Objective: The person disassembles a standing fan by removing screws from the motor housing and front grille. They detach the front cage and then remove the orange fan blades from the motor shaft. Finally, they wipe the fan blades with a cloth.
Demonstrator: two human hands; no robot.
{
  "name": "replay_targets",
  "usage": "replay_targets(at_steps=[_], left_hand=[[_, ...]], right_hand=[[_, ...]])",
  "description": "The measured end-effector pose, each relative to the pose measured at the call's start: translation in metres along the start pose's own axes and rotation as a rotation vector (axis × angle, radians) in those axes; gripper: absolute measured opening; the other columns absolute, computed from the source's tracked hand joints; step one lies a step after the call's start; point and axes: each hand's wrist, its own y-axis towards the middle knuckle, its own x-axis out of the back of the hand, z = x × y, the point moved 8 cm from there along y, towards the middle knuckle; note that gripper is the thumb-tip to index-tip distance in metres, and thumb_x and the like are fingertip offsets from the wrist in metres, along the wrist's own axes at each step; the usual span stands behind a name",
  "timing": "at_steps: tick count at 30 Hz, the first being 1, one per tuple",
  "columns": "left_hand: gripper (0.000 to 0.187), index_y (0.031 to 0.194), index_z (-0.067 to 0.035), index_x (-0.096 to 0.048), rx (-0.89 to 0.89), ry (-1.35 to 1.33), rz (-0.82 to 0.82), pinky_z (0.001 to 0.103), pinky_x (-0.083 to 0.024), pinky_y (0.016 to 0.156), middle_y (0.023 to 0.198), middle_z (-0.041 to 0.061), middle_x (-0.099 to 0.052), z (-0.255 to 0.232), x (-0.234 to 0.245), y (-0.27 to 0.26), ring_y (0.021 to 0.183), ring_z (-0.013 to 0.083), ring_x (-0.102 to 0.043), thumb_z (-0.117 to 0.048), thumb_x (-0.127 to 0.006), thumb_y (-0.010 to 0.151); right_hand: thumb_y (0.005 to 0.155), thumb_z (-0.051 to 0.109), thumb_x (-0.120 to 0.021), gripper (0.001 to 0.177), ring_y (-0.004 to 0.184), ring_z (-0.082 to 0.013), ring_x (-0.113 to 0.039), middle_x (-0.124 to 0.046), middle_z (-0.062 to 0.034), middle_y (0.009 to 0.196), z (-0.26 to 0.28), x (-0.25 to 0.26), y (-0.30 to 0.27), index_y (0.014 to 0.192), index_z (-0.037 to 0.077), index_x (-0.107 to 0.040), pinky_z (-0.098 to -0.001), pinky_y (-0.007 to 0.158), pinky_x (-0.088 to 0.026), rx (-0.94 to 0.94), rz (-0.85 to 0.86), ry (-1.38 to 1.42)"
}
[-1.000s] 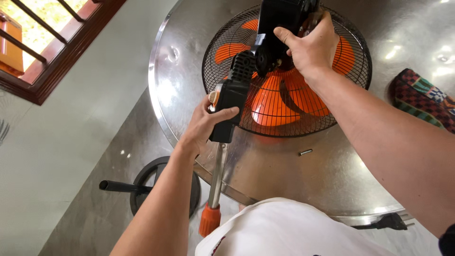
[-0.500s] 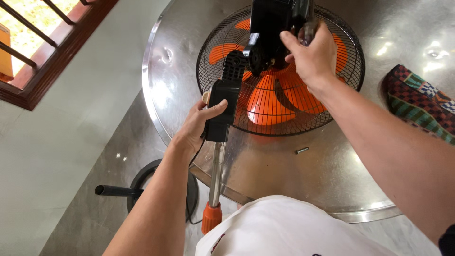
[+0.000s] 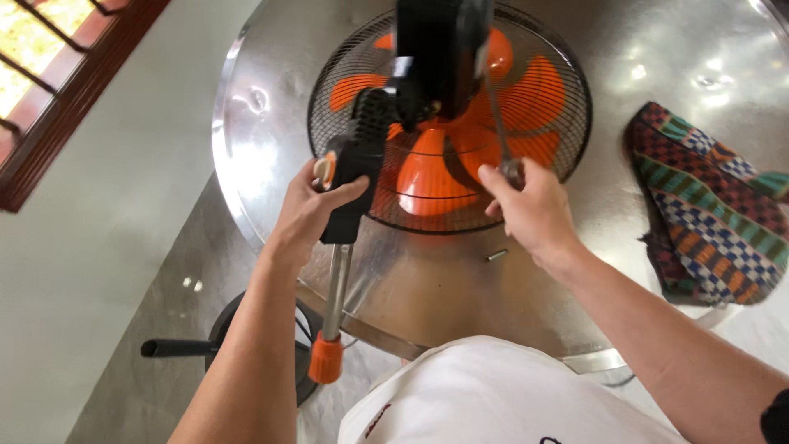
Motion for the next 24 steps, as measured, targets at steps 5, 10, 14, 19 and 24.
replay_targets(at_steps=[5,10,14,19,24], left_hand=[[0.056,0.117,-0.002,-0.064,-0.037,0.101,-0.03,0.029,-0.058,0.062,0.093,0.009,-0.07,-0.009,-0.004,-0.002,0.076,0.0153,-0.069,-0.035,-0.086,0.077],[0.083,0.134,-0.005,-0.046,-0.135,0.241,-0.144,0.031,-0.065,0.057,0.098,0.014,-0.074,-0.034,-0.01,-0.005,0.078,0.0207,-0.077,-0.038,-0.086,0.069],[0.095,0.143,-0.007,-0.04,-0.192,0.409,-0.209,0.033,-0.066,0.064,0.108,0.016,-0.071,-0.05,-0.018,-0.004,0.087,0.0227,-0.077,-0.041,-0.088,0.069],[0.098,0.146,-0.006,-0.041,-0.328,0.701,-0.353,0.047,-0.057,0.09,0.125,0.021,-0.058,-0.069,-0.021,-0.003,0.113,0.0319,-0.061,-0.045,-0.093,0.073],[0.076,0.14,-0.012,-0.053,-0.287,0.794,-0.356,0.044,-0.052,0.099,0.123,0.012,-0.063,-0.081,-0.034,0.018,0.116,0.0281,-0.062,-0.036,-0.086,0.077]], right_hand=[[0.093,0.04,-0.068,0.034,0.045,-0.0105,-0.051,-0.067,-0.0064,0.069,-0.027,0.008,-0.013,0.092,0.005,-0.064,-0.0269,0.04,-0.041,-0.074,0.032,0.028],[0.092,0.039,-0.069,0.034,0.045,-0.0102,-0.051,-0.067,-0.0058,0.067,-0.036,0.02,-0.018,0.096,0.005,-0.068,-0.0277,0.04,-0.039,-0.128,0.055,0.034],[0.091,0.039,-0.068,0.032,0.045,-0.0109,-0.051,-0.065,-0.0053,0.065,-0.032,0.03,-0.012,0.097,0.007,-0.073,-0.0282,0.041,-0.04,-0.121,0.107,-0.047],[0.086,0.03,-0.071,0.025,0.049,-0.0117,-0.056,-0.067,-0.0034,0.067,-0.022,0.031,-0.001,0.103,0.012,-0.076,-0.0281,0.046,-0.043,-0.098,0.192,-0.183],[0.08,0.023,-0.075,0.047,0.064,-0.0077,-0.067,-0.073,0.0036,0.087,0.003,0.024,0.012,0.124,0.017,-0.061,-0.0255,0.047,-0.049,0.034,0.27,-0.105]])
